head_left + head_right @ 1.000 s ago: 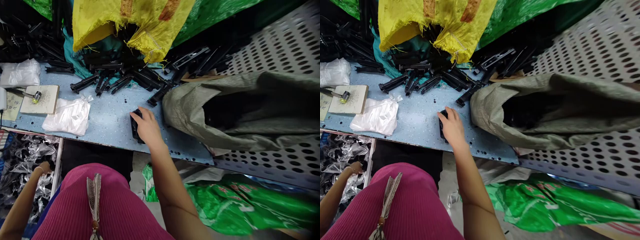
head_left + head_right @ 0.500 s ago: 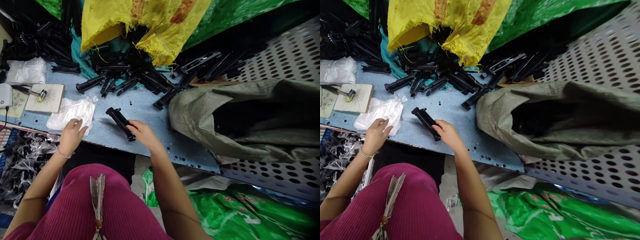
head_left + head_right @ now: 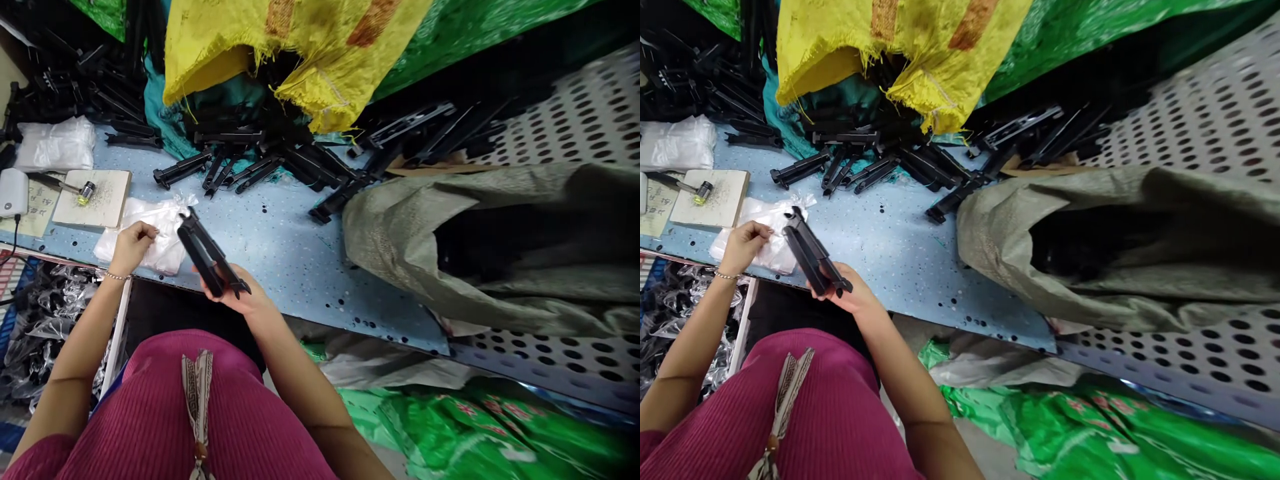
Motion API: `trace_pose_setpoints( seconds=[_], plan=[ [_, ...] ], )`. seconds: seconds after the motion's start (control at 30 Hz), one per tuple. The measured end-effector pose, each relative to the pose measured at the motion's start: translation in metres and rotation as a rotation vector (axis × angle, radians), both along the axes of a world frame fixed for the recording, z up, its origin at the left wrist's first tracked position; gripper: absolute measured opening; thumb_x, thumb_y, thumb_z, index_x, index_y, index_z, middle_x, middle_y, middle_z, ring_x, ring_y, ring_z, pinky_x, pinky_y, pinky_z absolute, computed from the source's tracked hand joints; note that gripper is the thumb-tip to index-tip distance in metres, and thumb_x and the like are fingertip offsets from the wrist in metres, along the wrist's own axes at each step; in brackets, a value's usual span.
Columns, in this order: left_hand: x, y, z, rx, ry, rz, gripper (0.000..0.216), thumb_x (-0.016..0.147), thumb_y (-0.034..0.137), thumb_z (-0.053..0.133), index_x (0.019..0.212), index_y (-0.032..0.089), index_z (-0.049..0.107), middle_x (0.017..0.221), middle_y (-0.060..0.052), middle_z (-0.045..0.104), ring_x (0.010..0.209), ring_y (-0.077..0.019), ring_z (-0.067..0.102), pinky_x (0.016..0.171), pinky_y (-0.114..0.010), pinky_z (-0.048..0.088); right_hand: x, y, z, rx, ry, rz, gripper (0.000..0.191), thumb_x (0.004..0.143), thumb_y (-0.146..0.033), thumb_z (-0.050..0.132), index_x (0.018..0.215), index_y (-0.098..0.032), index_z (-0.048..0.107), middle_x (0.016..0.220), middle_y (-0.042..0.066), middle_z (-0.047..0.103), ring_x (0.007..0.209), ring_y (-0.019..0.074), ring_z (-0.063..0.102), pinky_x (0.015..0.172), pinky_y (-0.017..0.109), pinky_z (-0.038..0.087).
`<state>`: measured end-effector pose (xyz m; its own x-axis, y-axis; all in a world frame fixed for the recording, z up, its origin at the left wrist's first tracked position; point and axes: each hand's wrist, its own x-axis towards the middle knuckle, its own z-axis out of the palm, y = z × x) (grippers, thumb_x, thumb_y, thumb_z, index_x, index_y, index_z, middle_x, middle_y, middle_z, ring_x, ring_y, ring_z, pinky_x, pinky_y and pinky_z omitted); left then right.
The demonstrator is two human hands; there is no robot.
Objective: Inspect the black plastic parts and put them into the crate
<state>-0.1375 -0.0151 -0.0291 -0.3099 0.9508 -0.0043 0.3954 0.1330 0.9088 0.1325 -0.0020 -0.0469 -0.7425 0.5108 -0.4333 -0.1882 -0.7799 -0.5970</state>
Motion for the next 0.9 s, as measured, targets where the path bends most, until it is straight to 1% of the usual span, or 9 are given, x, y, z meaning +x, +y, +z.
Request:
trace_pose_setpoints(
  seconds=[0.1,0.27,0.4,0.5,0.57,0.63,0.7,0.77,0.9],
  plan=[
    [-0.004,-0.005,0.003,0.119,0.368,-0.094,0.028,0.087,0.014,0.048,0.1,0.014,0.073,0.112,-0.013,0.074,0.11,-0.0237,0.069,0.102,-0.043,0.054,-0.025,-0.008,-0.009,-0.185,0.086,0.083,0.02,0.091,-0.034,0.066,0.089,-0.015,0.065,0.073,0.007,0.072,0.056,0.0133,0.063,0.047,0.021,0.05],
    [0.01,-0.033,0.025,0.214,0.596,-0.301,0.052,0.095,0.007,0.038,0.143,0.013,0.055,0.144,-0.017,0.059,0.138,-0.0247,0.055,0.116,-0.045,0.047,-0.047,-0.012,-0.021,-0.329,0.127,0.084,0.017,0.098,-0.03,0.056,0.095,-0.015,0.063,0.071,0.003,0.068,0.042,0.0047,0.042,0.036,0.013,0.034],
    [0.054,-0.069,0.038,0.338,0.494,-0.609,0.066,0.095,0.002,0.036,0.158,0.024,0.034,0.147,-0.013,0.057,0.138,-0.0199,0.054,0.115,-0.04,0.05,-0.053,-0.017,-0.016,-0.094,-0.026,-0.109,0.019,0.093,-0.037,0.062,0.084,-0.02,0.059,0.069,-0.001,0.062,0.048,0.0085,0.044,0.043,0.019,0.043],
    [0.077,-0.087,0.043,0.324,0.446,-0.677,0.07,0.096,0.009,0.045,0.162,0.022,0.025,0.15,-0.017,0.053,0.14,-0.0238,0.053,0.112,-0.042,0.053,-0.049,-0.028,-0.002,0.24,-0.213,-0.229,0.017,0.087,-0.034,0.068,0.096,-0.024,0.058,0.081,0.0,0.065,0.072,0.0159,0.06,0.067,0.028,0.054],
    [0.079,-0.097,0.054,0.288,0.48,-0.65,0.066,0.096,0.016,0.052,0.159,0.019,0.032,0.145,-0.019,0.057,0.136,-0.027,0.056,0.109,-0.045,0.055,-0.042,-0.035,0.012,0.532,-0.303,-0.169,0.026,0.087,-0.031,0.066,0.111,-0.025,0.057,0.094,0.001,0.068,0.089,0.0186,0.063,0.083,0.033,0.054],
    [0.068,-0.112,0.069,0.227,0.517,-0.621,0.058,0.097,0.022,0.056,0.154,0.021,0.042,0.136,-0.016,0.064,0.128,-0.0263,0.062,0.107,-0.045,0.056,-0.033,-0.04,0.026,0.707,-0.235,0.031,0.031,0.09,-0.029,0.063,0.119,-0.024,0.058,0.104,0.002,0.069,0.099,0.0198,0.064,0.093,0.037,0.052],
    [0.043,-0.131,0.08,0.072,0.507,-0.595,0.051,0.098,0.026,0.055,0.149,0.024,0.05,0.133,-0.013,0.067,0.123,-0.0248,0.065,0.107,-0.044,0.055,-0.025,-0.041,0.036,0.701,-0.07,0.296,0.032,0.092,-0.031,0.061,0.123,-0.024,0.061,0.111,0.004,0.071,0.102,0.0195,0.067,0.093,0.036,0.053],
    [0.009,-0.151,0.074,-0.218,0.474,-0.56,0.044,0.097,0.032,0.056,0.14,0.025,0.06,0.131,-0.012,0.069,0.121,-0.0269,0.066,0.106,-0.044,0.053,-0.018,-0.038,0.038,0.633,-0.017,0.41,0.032,0.094,-0.033,0.061,0.124,-0.024,0.065,0.117,0.006,0.072,0.099,0.0183,0.07,0.089,0.035,0.055],
    [-0.041,-0.187,0.006,-1.123,0.367,-0.438,0.017,0.086,0.027,0.067,0.09,0.014,0.076,0.09,-0.012,0.075,0.094,-0.0331,0.071,0.089,-0.046,0.056,-0.01,-0.022,0.023,0.577,-0.232,0.13,0.029,0.094,-0.034,0.06,0.118,-0.021,0.068,0.112,0.008,0.075,0.092,0.0158,0.071,0.088,0.034,0.056]
  ],
)
